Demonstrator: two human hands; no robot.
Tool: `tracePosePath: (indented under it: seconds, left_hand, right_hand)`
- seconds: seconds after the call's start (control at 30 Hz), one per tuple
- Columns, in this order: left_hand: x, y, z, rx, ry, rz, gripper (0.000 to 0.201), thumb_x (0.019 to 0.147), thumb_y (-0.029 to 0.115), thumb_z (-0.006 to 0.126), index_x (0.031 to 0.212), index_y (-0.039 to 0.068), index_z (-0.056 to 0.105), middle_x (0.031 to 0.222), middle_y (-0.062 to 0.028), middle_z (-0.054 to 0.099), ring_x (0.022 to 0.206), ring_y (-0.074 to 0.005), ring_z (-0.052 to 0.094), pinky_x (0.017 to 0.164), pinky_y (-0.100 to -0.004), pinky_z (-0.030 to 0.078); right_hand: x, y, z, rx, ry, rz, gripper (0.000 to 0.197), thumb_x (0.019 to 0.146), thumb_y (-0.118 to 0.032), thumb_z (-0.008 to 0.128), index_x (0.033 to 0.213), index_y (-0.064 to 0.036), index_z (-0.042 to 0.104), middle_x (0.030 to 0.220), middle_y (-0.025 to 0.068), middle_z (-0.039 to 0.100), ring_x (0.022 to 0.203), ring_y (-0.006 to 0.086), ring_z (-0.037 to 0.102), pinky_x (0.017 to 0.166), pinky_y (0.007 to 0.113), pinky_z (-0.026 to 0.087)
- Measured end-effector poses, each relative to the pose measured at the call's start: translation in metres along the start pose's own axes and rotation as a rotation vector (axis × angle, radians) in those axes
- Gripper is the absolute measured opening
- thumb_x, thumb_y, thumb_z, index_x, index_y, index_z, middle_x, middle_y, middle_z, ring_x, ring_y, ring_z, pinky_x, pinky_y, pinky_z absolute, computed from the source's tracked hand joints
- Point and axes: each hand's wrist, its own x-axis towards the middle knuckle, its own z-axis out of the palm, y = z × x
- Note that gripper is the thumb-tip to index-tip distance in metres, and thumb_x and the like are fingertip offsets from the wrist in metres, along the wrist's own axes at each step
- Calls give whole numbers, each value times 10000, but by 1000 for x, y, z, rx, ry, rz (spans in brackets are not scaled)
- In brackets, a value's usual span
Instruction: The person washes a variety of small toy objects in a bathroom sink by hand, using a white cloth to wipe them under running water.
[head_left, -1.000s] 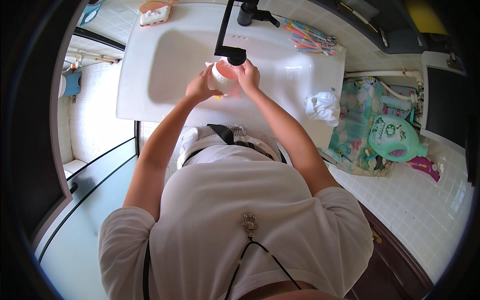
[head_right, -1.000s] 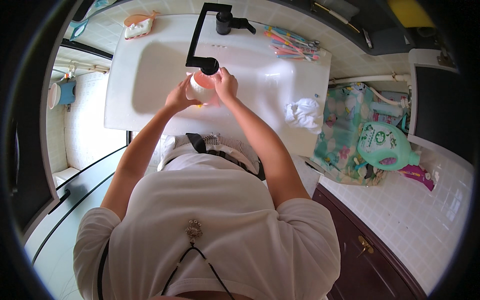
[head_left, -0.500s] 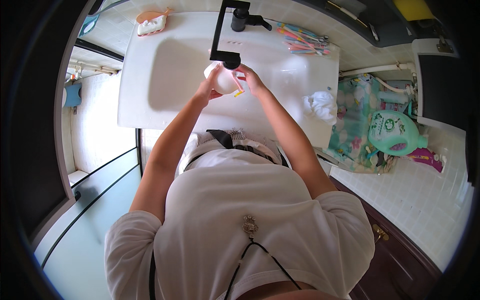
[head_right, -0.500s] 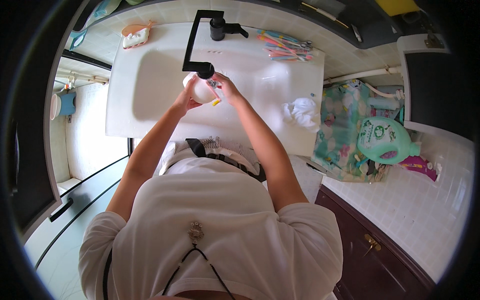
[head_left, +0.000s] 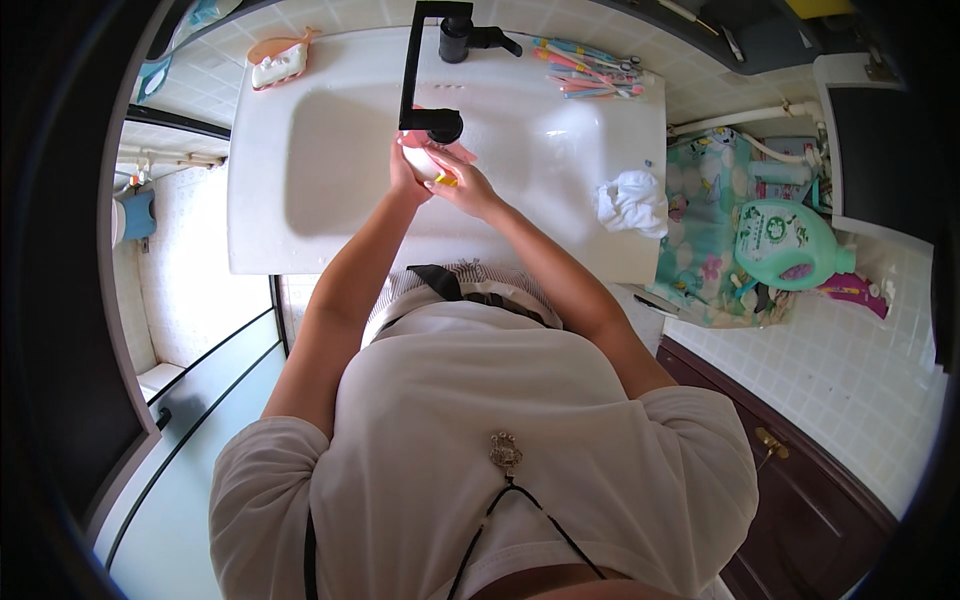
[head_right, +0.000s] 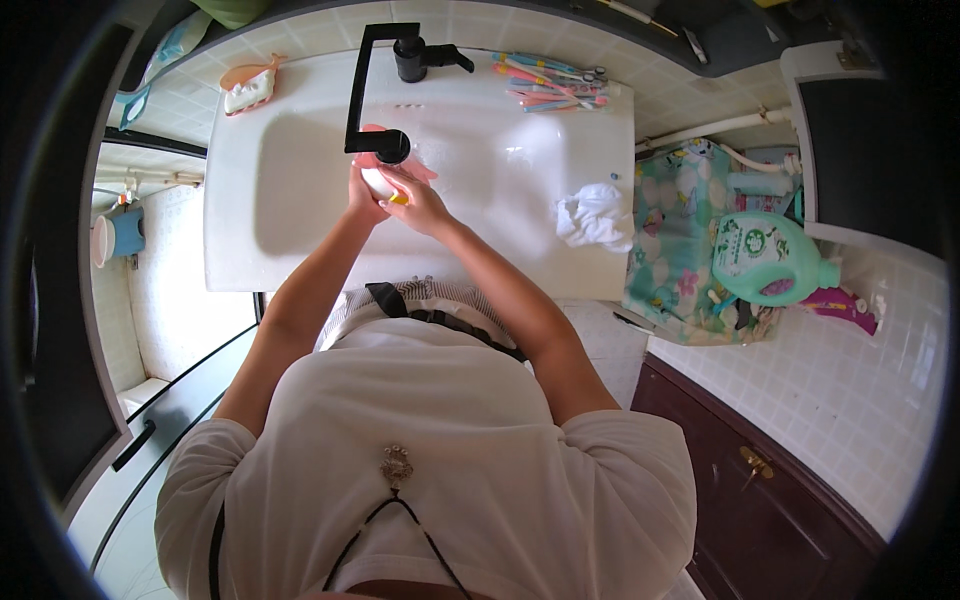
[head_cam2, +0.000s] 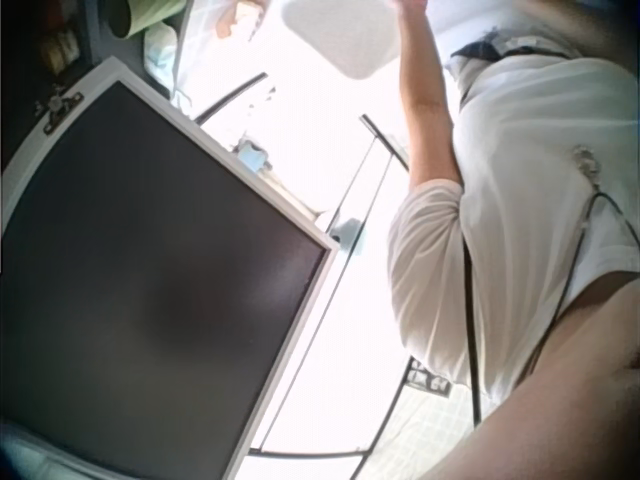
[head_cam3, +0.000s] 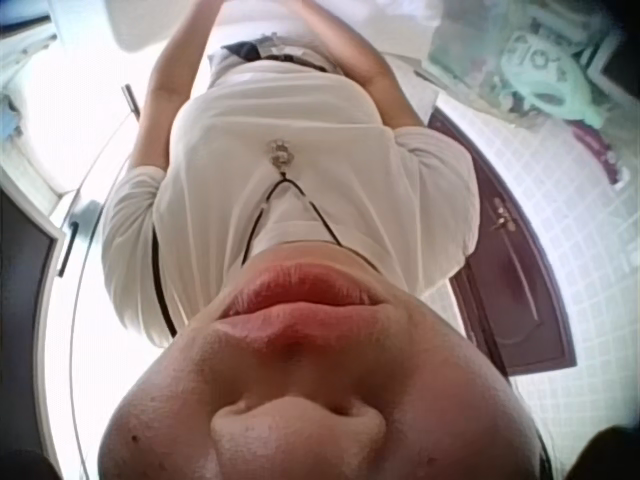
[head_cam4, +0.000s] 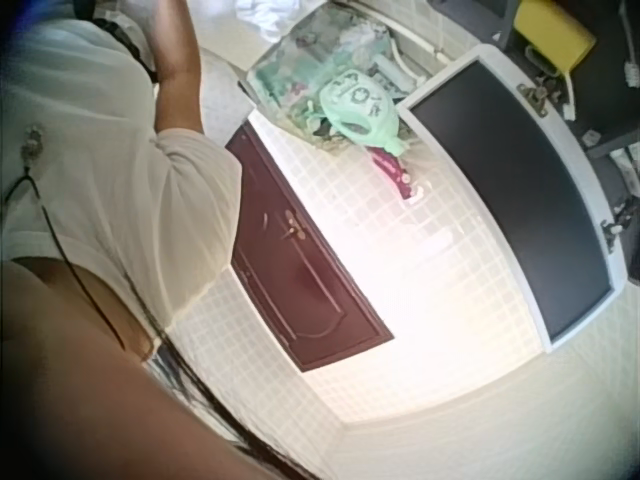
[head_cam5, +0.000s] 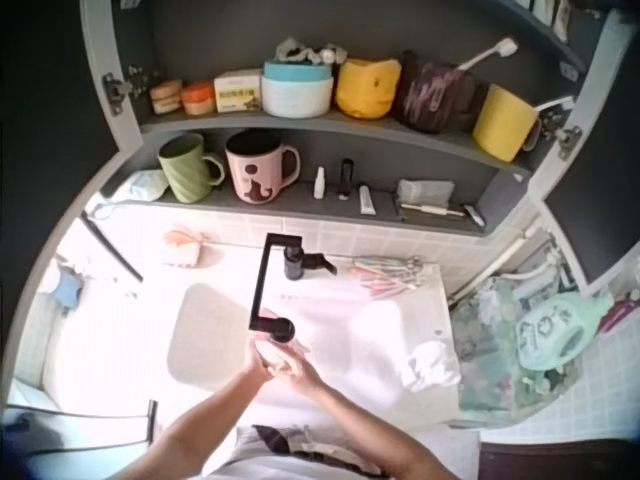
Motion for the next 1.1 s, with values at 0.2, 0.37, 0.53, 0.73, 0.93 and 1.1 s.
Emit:
tracePosePath:
  seconds: [0.2, 0.37, 0.53, 0.73, 0.93, 1.1]
  left_hand:
    - [-9, 16, 23, -55, 311, -58, 586, 878, 553, 267, 1237, 120, 431, 1185, -92, 522, 1080, -299, 517, 911, -454, 432]
    - [-3, 17, 5, -5, 253, -115, 574, 885, 548, 297, 1264, 130, 402, 1227, -84, 485, 1124, -292, 481, 907, -462, 428]
    - [11, 12, -4, 101, 366, -60, 588, 895, 553, 289, 1285, 123, 384, 1260, -91, 465, 1151, -296, 459, 933, -470, 410]
    - [7, 15, 2, 124, 207, 95, 616, 889, 579, 287, 1297, 126, 373, 1279, -87, 454, 1167, -288, 449, 949, -472, 395]
    - [-25, 26, 25, 8, 81, -14, 603, 885, 572, 340, 1291, 128, 380, 1284, -65, 452, 1187, -263, 434, 982, -463, 367]
    - [-22, 17, 35, 128, 42, -98, 503, 909, 473, 396, 1264, 117, 403, 1262, -57, 470, 1155, -242, 471, 953, -444, 410]
  right_hand:
    - [10, -5, -28, 182, 551, 538, 247, 795, -173, 571, 966, 0, 614, 870, 76, 629, 825, 179, 591, 818, 301, 441]
    - [20, -14, -42, 530, 394, 1038, 329, 822, -282, 616, 1010, -13, 590, 847, 71, 624, 790, 167, 600, 786, 313, 465]
    - [22, 6, -50, 502, 230, 912, 309, 860, -312, 595, 969, -25, 625, 833, 42, 629, 717, 125, 604, 669, 261, 493]
    - [18, 28, -44, 306, 385, 693, 301, 869, -233, 595, 1059, -1, 624, 887, 28, 640, 767, 81, 574, 715, 233, 471]
    - [11, 21, -36, 310, 434, 578, 269, 852, -215, 611, 1015, -3, 644, 907, 58, 669, 789, 86, 595, 720, 219, 456]
    - [7, 36, -36, 180, 326, 575, 378, 814, -300, 644, 1043, -1, 610, 1043, 128, 594, 913, 191, 596, 789, 296, 469]
